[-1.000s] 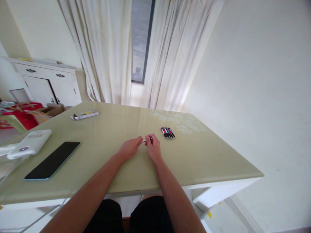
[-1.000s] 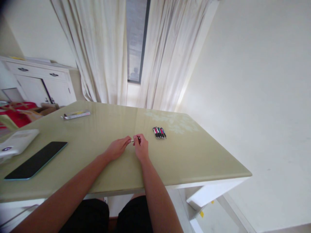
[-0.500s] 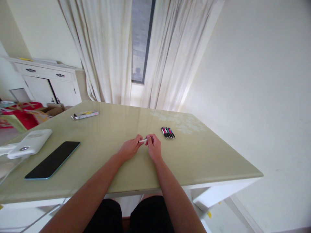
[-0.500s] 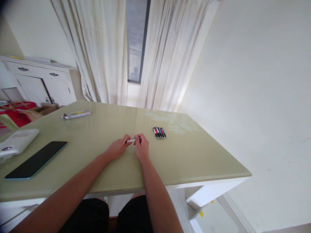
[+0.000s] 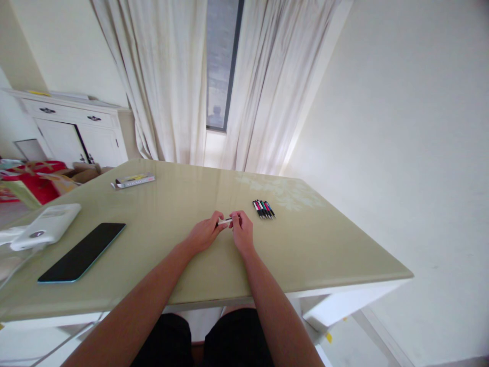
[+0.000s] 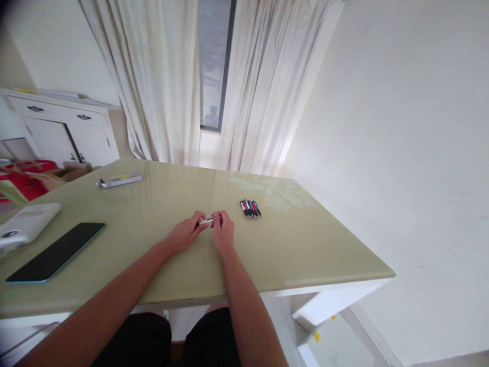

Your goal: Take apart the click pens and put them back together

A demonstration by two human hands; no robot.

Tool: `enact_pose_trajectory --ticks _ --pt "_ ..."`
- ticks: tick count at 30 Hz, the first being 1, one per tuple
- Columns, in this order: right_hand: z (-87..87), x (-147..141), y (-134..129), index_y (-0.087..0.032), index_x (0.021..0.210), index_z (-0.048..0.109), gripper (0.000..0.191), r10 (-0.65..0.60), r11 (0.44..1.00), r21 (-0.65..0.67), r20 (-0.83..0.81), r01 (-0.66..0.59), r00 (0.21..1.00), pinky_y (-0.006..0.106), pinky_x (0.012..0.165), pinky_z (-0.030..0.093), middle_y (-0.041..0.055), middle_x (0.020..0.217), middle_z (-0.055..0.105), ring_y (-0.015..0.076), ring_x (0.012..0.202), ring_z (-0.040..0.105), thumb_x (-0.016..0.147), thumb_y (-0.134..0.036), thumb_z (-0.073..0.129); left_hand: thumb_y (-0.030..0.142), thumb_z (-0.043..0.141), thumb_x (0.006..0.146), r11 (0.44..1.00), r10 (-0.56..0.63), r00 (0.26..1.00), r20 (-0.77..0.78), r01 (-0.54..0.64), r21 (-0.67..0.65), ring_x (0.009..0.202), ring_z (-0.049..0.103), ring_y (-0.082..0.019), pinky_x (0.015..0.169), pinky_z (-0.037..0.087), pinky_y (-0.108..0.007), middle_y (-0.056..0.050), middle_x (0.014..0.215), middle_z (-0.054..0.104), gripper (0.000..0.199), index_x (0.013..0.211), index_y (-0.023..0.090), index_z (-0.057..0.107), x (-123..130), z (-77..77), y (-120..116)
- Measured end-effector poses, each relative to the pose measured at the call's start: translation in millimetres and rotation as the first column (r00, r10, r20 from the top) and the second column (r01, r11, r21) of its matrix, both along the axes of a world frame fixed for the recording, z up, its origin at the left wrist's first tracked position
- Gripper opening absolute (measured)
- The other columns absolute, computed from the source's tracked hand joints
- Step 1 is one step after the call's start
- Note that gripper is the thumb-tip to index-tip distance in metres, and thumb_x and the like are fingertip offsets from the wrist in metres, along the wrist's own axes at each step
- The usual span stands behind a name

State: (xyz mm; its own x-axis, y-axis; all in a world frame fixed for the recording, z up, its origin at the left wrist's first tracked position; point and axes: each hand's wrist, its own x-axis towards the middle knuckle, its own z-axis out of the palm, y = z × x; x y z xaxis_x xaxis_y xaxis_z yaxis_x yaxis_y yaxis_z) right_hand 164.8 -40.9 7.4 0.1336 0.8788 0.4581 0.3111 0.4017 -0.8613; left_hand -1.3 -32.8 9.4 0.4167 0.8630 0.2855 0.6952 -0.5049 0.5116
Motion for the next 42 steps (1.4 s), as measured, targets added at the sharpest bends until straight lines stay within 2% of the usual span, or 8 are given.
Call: enact_pose_trajectory --ticks 10,14,18,23,27,33,38,42 --pt "0.7 0 0 -0.021 0.092 0.065 0.033 -0.030 1.000 0.005 -0.003 0.030 1.000 0.025 0.056 0.039 -0.0026 0.064 0.062 0.0143 0.055 0.052 0.101 -0.045 0.044 0.046 0.030 0.105 1.000 0.014 1.000 0.004 -0.014 -0.007 0.078 0.067 -0.025 0.068 0.041 -0.030 -0.004 0.086 0.069 0.028 0.115 0.025 0.045 0 2.9 -2" --pt "0.1 1 1 -0.021 0.092 0.065 0.033 -0.038 0.999 -0.002 -0.012 0.038 0.999 0.025 0.055 0.038 -0.0025 0.063 0.061 0.0144 0.054 0.052 0.101 -0.045 0.043 0.044 0.021 0.107 1.000 -0.027 0.999 -0.020 0.028 0.001 0.079 0.066 -0.024 0.068 0.040 -0.030 -0.004 0.086 0.068 0.032 0.106 0.026 0.048 0 2.6 -2" --pt "-0.2 1 1 -0.022 0.092 0.065 0.034 -0.046 0.999 0.003 -0.007 0.046 0.999 0.025 0.056 0.039 -0.0022 0.064 0.061 0.0147 0.055 0.052 0.101 -0.046 0.042 0.046 0.030 0.105 1.000 0.011 1.000 0.008 -0.011 -0.011 0.075 0.066 -0.025 0.066 0.039 -0.030 -0.004 0.084 0.067 0.027 0.112 0.024 0.045 1 2.4 -3" --pt "1.3 1 1 -0.022 0.090 0.064 0.034 -0.062 0.998 0.005 -0.006 0.062 0.998 0.025 0.057 0.039 -0.0024 0.064 0.061 0.0146 0.055 0.052 0.102 -0.045 0.042 0.046 0.020 0.107 1.000 0.006 1.000 -0.006 -0.007 -0.015 0.072 0.065 -0.025 0.064 0.038 -0.030 -0.003 0.078 0.064 0.033 0.107 0.025 0.046 0 -0.7 -1" --pt "1.9 1 1 -0.022 0.089 0.064 0.033 -0.076 0.997 0.004 -0.006 0.076 0.997 0.026 0.057 0.039 -0.0021 0.064 0.062 0.0150 0.056 0.053 0.102 -0.045 0.042 0.048 0.030 0.105 1.000 0.005 1.000 0.030 -0.005 -0.006 0.077 0.066 -0.026 0.066 0.039 -0.031 -0.004 0.085 0.067 0.029 0.113 0.025 0.044 -1 -3.7 2" --pt "1.0 1 0 -0.022 0.090 0.064 0.033 -0.073 0.997 0.010 0.003 0.073 0.997 0.026 0.057 0.038 -0.0022 0.065 0.062 0.0146 0.056 0.052 0.100 -0.046 0.044 0.045 0.020 0.107 1.000 0.002 1.000 0.014 -0.002 0.013 0.072 0.063 -0.025 0.065 0.038 -0.031 -0.003 0.079 0.065 0.035 0.105 0.025 0.049 -2 -3.2 1" --pt "-0.1 3 4 -0.021 0.091 0.063 0.032 -0.062 0.998 0.011 -0.088 0.063 0.994 0.025 0.058 0.041 -0.0013 0.068 0.065 0.0146 0.058 0.054 0.098 -0.047 0.047 0.045 0.032 0.105 1.000 -0.012 0.977 0.211 0.007 0.026 0.070 0.060 -0.020 0.066 0.041 -0.030 0.000 0.078 0.062 0.031 0.111 0.022 0.052 -3 -2.5 3" --pt "-2.3 8 13 -0.019 0.089 0.062 0.034 -0.158 0.987 -0.015 -0.226 0.159 0.961 0.026 0.059 0.044 0.0003 0.069 0.065 0.0153 0.060 0.056 0.095 -0.050 0.050 0.044 0.043 0.100 1.000 0.012 0.926 0.377 -0.018 0.012 0.069 0.058 -0.018 0.066 0.043 -0.029 -0.001 0.075 0.064 0.032 0.096 0.020 0.063 -8 -1.3 11"
